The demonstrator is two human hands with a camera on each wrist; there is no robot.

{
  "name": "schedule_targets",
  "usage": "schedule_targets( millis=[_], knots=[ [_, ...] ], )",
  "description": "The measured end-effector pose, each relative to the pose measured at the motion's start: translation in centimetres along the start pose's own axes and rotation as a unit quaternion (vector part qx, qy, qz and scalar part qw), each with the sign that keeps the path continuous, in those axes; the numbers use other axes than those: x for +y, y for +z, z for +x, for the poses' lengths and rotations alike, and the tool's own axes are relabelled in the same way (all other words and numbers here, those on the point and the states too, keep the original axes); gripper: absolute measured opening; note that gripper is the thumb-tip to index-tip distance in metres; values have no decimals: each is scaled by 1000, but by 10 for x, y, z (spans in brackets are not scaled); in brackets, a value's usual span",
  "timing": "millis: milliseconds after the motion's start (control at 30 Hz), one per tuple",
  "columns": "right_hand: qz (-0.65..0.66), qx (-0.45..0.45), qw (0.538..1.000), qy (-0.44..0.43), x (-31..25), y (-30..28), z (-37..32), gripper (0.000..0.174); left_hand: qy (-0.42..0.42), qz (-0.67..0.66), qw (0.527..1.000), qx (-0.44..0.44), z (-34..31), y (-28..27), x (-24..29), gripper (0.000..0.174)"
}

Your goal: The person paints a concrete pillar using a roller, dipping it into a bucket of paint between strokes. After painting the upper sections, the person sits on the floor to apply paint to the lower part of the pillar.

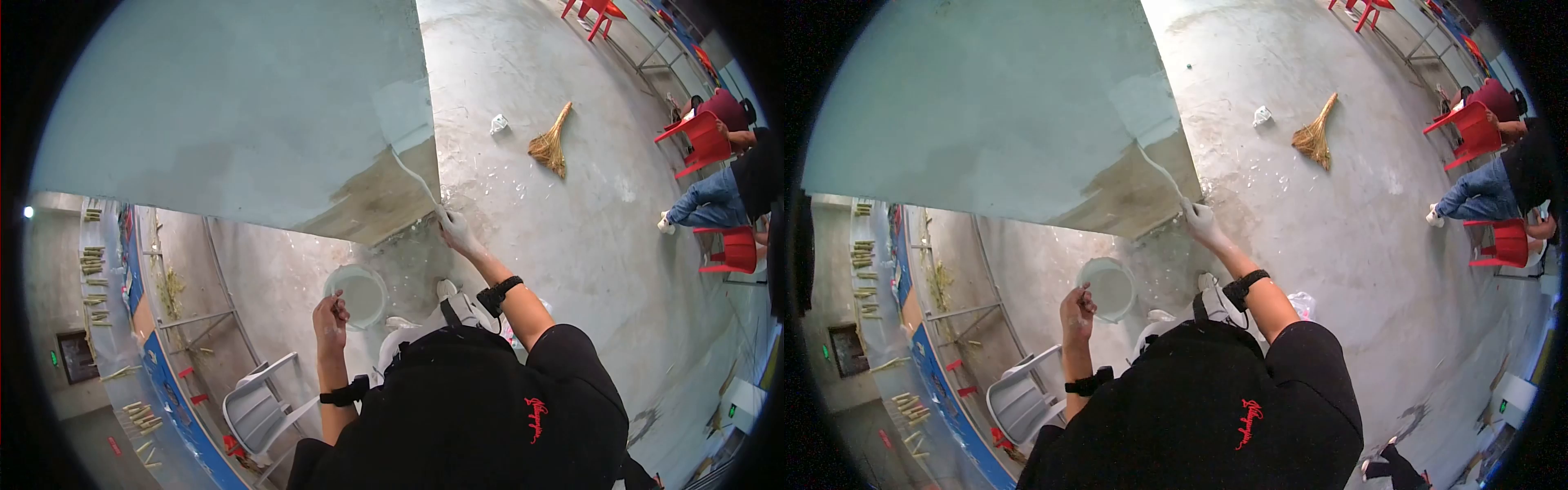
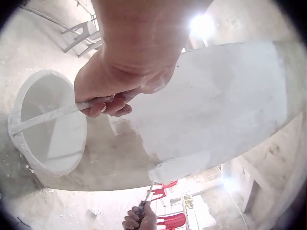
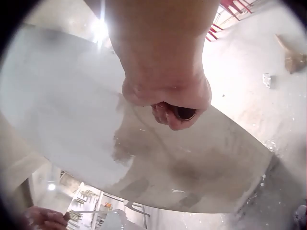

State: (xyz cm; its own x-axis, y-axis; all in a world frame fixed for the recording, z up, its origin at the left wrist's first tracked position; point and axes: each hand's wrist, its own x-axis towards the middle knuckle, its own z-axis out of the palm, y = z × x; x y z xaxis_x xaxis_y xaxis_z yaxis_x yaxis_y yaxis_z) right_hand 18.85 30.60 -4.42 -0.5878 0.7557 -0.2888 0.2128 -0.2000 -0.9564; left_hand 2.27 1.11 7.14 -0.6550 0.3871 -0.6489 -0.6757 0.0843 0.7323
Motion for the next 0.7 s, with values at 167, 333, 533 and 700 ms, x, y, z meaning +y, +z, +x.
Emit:
schedule_targets(
  millis=[167,333,533,700],
  knots=[
    [-42,17,996,83,26,-10,0,61,5,2,1000,-4,2,-2,-2,23],
    [-46,29,997,57,16,-12,0,60,-2,-4,1000,-3,0,0,0,24],
    [-31,46,998,-22,-57,-10,-11,58,-8,-1,1000,-7,1,-1,-2,23],
    [61,14,997,-42,-123,-11,-19,52,-5,15,1000,-10,0,3,0,23]
  ],
)
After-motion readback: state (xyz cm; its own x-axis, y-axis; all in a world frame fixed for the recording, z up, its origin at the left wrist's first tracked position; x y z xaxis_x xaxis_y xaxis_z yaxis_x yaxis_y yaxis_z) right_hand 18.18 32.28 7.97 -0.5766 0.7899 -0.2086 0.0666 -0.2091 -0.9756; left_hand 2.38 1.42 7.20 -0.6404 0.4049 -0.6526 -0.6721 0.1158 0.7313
